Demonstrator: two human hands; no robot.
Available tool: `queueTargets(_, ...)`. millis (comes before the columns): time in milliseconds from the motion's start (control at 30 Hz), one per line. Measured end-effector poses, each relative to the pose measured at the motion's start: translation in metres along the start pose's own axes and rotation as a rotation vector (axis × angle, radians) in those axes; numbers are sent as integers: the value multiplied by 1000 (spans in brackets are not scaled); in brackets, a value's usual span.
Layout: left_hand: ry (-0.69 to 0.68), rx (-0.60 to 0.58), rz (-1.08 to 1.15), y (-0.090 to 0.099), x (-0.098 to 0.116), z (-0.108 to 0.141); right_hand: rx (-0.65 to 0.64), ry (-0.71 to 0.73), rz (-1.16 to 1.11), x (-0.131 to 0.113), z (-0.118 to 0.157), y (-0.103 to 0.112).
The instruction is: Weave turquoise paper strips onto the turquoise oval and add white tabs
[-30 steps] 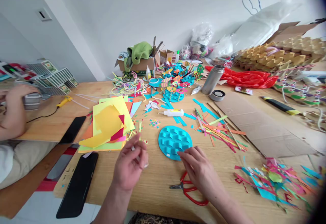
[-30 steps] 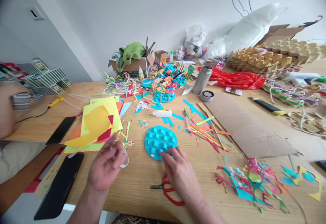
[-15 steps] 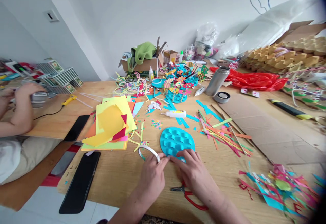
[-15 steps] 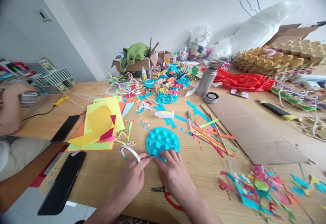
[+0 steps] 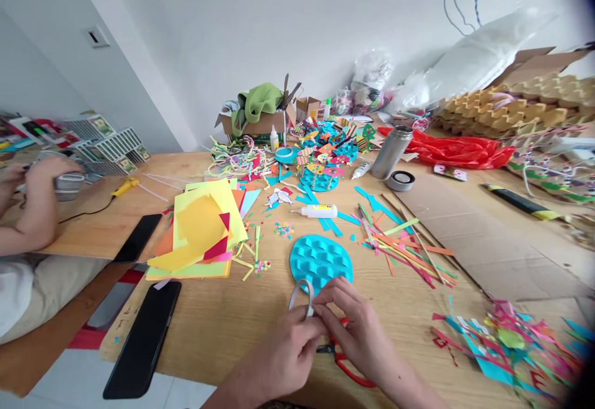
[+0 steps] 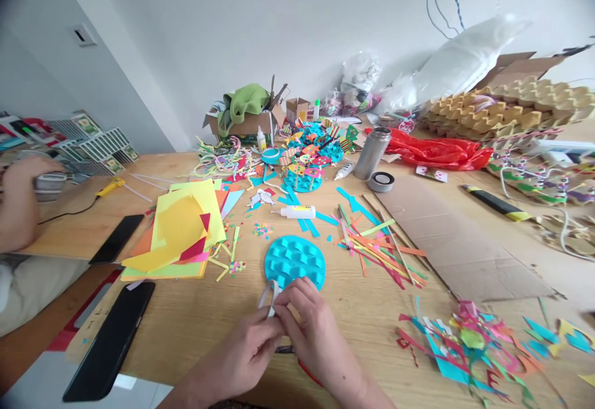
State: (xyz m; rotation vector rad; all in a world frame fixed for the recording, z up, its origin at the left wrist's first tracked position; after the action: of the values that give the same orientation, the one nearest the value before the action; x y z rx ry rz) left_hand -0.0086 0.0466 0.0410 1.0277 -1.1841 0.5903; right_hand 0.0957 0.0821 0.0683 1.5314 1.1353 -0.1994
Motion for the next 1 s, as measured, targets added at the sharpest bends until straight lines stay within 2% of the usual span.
queueTargets(167, 130, 125, 494, 9, -9, 5, 101, 82, 71, -7, 3, 10)
queueTargets(233, 163, 183, 599, 10, -14, 4, 123, 134, 89, -12, 6, 12)
queueTargets(433, 232, 167, 591, 0, -21, -1, 143, 248, 168, -22, 17, 9)
queueTargets(533, 248, 231, 574, 3, -23, -1, 148, 246, 207, -20, 20, 10)
queueTargets(667, 242, 362, 576, 18, -24, -2, 203, 151, 256, -9, 25, 25)
queueTargets(733, 260, 403, 587, 26, -26, -1, 122, 123, 290, 0, 31, 26)
queueTargets(833, 282, 435, 602, 34, -28, -1, -93, 142, 418, 15, 48, 11)
queueTargets(1000, 287, 447, 625, 34, -27, -5, -164, 151, 600, 37, 77, -13)
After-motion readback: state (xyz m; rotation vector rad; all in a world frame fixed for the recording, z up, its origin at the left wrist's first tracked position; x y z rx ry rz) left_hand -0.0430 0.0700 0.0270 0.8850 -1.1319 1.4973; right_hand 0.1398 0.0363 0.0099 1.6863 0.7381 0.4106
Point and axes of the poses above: each hand's wrist, its own z-axis away from the middle knuckle, its own y-axis out of the back of the hand, x = y × z, the point moved 7 cm from there along -z, towards the middle knuckle, and after that the axes turned 11 degrees about z, right-handed, at the moved point
